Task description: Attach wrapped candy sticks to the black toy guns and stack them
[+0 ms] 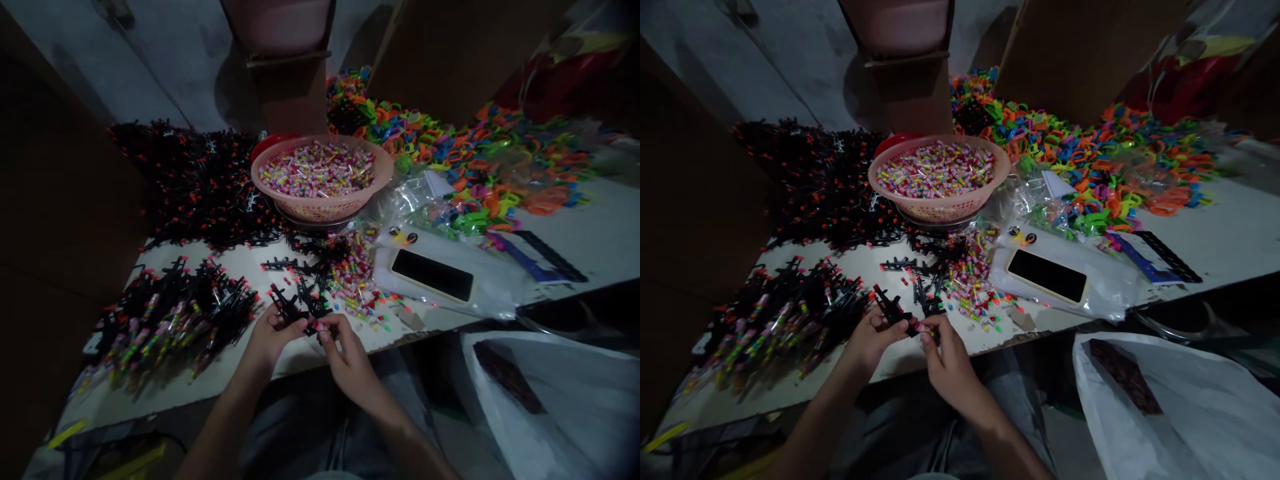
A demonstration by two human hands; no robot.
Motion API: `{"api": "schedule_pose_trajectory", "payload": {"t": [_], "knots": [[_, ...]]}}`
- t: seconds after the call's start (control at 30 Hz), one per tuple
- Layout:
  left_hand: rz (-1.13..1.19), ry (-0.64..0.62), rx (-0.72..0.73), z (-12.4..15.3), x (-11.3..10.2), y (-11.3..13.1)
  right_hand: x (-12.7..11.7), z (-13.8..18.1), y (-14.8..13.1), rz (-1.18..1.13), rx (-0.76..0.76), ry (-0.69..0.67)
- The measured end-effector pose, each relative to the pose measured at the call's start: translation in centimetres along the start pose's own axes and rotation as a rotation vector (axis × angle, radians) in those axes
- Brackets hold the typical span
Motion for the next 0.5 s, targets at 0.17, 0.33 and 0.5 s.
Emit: {"api": "schedule_pose_trajectory", "payload": {"t": [0.17, 0.33, 0.5], "knots": [[0.060, 0.073, 0.007, 1.6, 0.7, -0.9, -0.4, 0.3, 0.0, -0.063, 0.023, -0.007], [0.087, 0.154, 0.055, 2.0, 0.2, -0.4, -0.4, 0.8, 0.0, -0.076, 0.033, -0.045], [0.044, 0.213, 0.116, 2.5, -0.1, -0.2, -0.3, 0.9, -0.7, 0.057, 0.023, -0.069]]}}
Point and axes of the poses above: each hand's wrist, its own z-axis away from the middle knuckle, its own x-axis out of the palm, y = z × x, the point moved 8 cm from there along -z, towards the middle knuckle, and after that the axes turned 4 degrees about z, right-handed, at the moved point
